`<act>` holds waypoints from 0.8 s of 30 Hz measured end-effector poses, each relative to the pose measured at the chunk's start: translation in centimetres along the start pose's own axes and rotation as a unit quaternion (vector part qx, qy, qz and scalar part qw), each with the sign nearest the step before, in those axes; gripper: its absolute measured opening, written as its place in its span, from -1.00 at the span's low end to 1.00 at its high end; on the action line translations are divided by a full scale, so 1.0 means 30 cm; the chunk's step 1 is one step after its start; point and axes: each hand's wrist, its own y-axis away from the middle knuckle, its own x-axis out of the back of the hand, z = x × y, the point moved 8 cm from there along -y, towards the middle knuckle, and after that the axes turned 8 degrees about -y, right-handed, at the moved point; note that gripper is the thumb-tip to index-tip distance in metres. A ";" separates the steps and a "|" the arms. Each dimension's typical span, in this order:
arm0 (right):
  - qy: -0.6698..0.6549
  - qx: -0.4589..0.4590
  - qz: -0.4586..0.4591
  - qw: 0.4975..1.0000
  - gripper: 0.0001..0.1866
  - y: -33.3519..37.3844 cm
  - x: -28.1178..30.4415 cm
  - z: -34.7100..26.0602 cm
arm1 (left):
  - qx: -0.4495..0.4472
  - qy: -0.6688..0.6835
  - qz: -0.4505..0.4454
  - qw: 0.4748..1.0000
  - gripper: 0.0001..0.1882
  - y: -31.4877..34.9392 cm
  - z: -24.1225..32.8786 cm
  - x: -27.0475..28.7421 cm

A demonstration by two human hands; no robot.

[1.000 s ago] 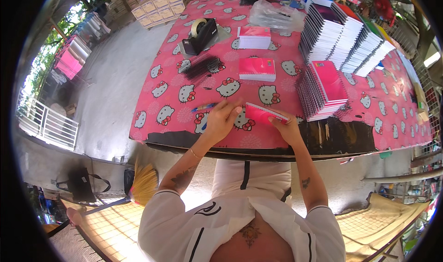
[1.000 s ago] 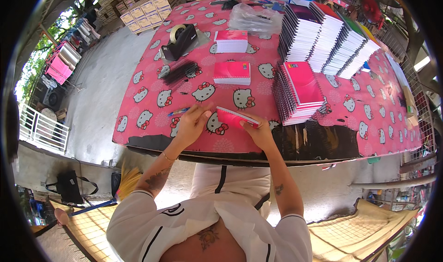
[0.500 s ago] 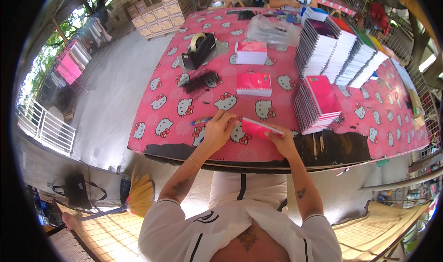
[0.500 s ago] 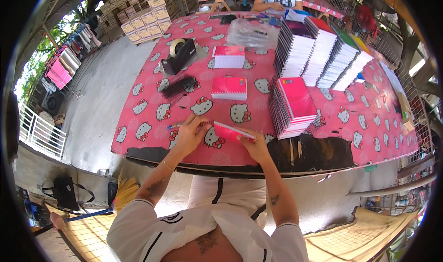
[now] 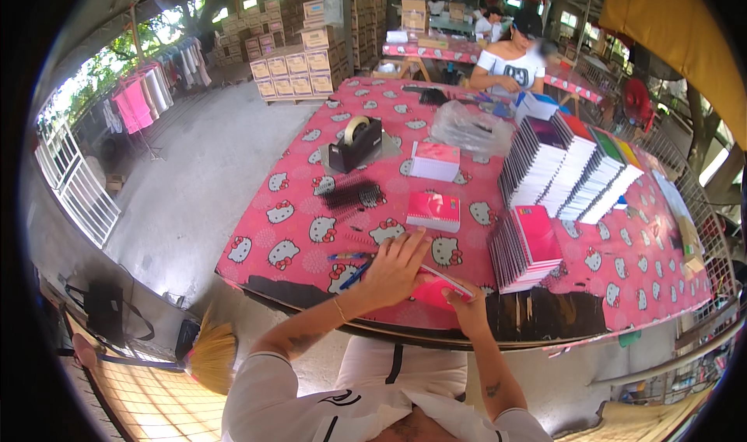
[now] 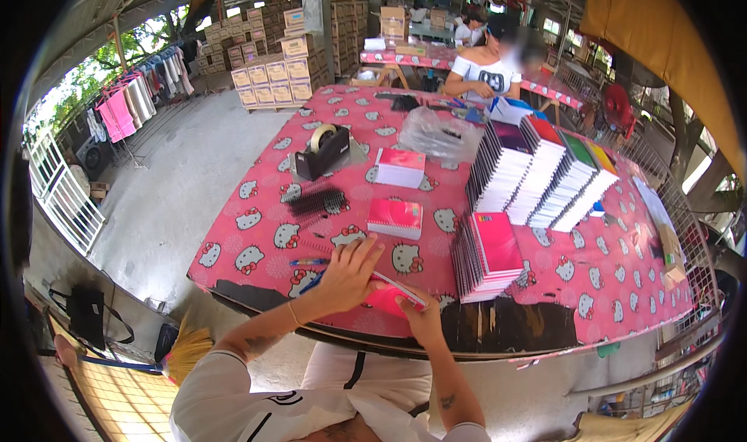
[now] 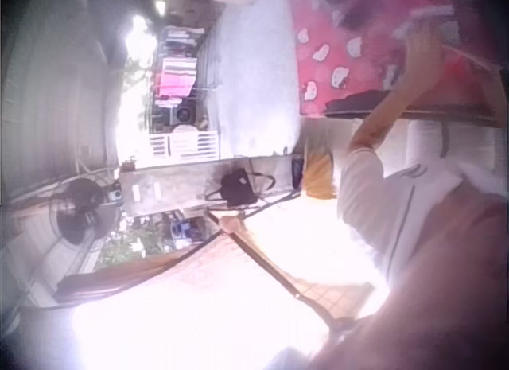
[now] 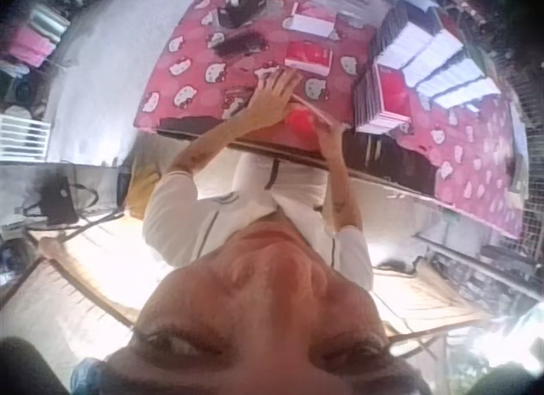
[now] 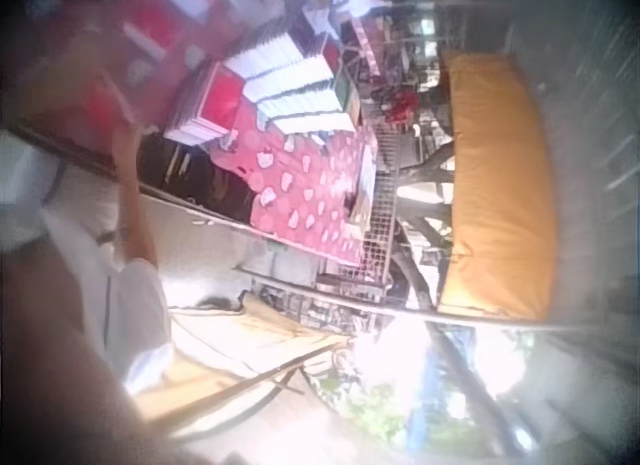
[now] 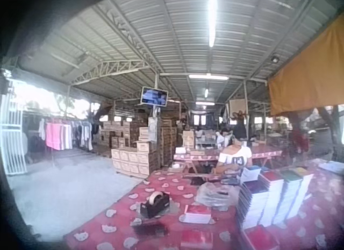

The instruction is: The person is peeling small labels and applying them to the front covers of pink notebooks before stacking them in a pile on the table.

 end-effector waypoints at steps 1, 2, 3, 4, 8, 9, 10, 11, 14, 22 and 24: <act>-0.039 -0.005 0.025 0.999 -0.66 0.011 -0.015 0.001 | 0.016 -0.003 -0.006 1.000 -0.20 0.027 0.017 -0.010; -0.079 -0.011 0.050 0.996 -0.65 0.018 -0.021 0.000 | 0.032 -0.006 -0.011 0.999 -0.14 0.055 0.033 -0.023; -0.065 -0.011 0.055 0.996 -0.65 0.029 -0.018 -0.011 | 0.047 -0.004 -0.015 0.999 -0.09 0.085 0.055 -0.045; -0.055 -0.012 0.058 0.997 -0.66 0.037 -0.021 -0.019 | 0.041 -0.014 -0.041 0.998 -0.05 0.119 0.065 -0.059; -0.026 -0.008 0.049 0.998 -0.66 0.030 -0.018 -0.002 | 0.067 0.030 0.002 0.997 -0.33 0.009 -0.008 -0.008; -0.028 0.003 0.049 0.998 -0.66 0.033 -0.020 -0.009 | 0.055 0.070 -0.030 0.996 -0.42 -0.021 -0.051 -0.020; -0.028 0.018 0.051 0.998 -0.66 0.026 -0.010 -0.026 | 0.041 0.112 -0.058 0.991 -0.50 -0.033 -0.067 -0.038; -0.028 0.034 0.053 0.998 -0.66 0.020 0.002 -0.044 | 0.024 0.144 -0.043 0.988 -0.58 -0.022 -0.059 -0.034; -0.034 -0.025 0.012 0.999 -0.67 0.036 -0.022 -0.101 | -0.021 0.188 -0.060 0.980 -0.65 -0.006 -0.061 -0.021; -0.046 -0.018 0.059 0.997 -0.66 0.063 0.024 -0.078 | -0.013 0.023 -0.087 0.996 -0.10 0.123 0.167 0.009; -0.058 -0.013 0.047 0.997 -0.66 0.050 0.016 -0.064 | 0.035 0.002 -0.045 0.998 -0.10 0.094 0.129 0.008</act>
